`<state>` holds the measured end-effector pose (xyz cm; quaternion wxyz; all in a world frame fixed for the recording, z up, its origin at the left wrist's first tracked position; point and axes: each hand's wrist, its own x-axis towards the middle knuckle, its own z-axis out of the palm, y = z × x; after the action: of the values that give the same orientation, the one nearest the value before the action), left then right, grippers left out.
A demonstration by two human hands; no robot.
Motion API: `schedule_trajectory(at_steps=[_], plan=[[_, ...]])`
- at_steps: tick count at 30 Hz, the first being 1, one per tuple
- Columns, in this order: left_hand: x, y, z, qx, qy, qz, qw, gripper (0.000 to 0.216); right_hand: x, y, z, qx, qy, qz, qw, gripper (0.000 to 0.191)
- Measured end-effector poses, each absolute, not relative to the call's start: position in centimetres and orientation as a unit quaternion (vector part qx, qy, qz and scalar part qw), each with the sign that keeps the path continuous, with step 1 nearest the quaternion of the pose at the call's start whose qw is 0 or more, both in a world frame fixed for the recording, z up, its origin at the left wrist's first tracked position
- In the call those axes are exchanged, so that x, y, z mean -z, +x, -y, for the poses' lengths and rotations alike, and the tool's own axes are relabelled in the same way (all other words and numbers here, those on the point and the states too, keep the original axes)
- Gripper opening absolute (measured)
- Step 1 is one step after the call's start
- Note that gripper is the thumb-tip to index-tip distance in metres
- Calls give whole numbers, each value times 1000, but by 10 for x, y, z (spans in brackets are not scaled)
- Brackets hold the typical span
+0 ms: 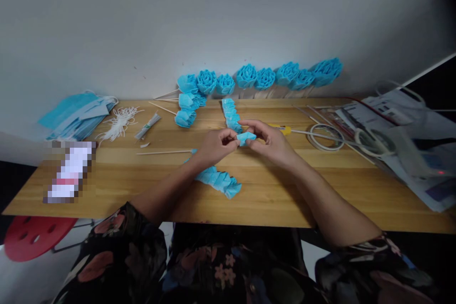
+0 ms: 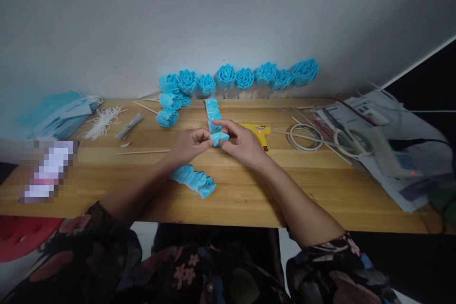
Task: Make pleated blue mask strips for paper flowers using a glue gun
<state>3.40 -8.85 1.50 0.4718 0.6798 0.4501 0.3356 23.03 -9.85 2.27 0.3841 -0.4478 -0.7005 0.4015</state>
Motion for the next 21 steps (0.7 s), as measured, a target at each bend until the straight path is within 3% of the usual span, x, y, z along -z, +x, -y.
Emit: schedule_trajectory(at_steps=[6,21], plan=[[-14,31,85,-354,648,-449,502,17,-27,240,95,-514,-399,660,376,47],[-10,28,81,-363,634,-446,517,23,-26,240,91,-455,-457,617,451,36]])
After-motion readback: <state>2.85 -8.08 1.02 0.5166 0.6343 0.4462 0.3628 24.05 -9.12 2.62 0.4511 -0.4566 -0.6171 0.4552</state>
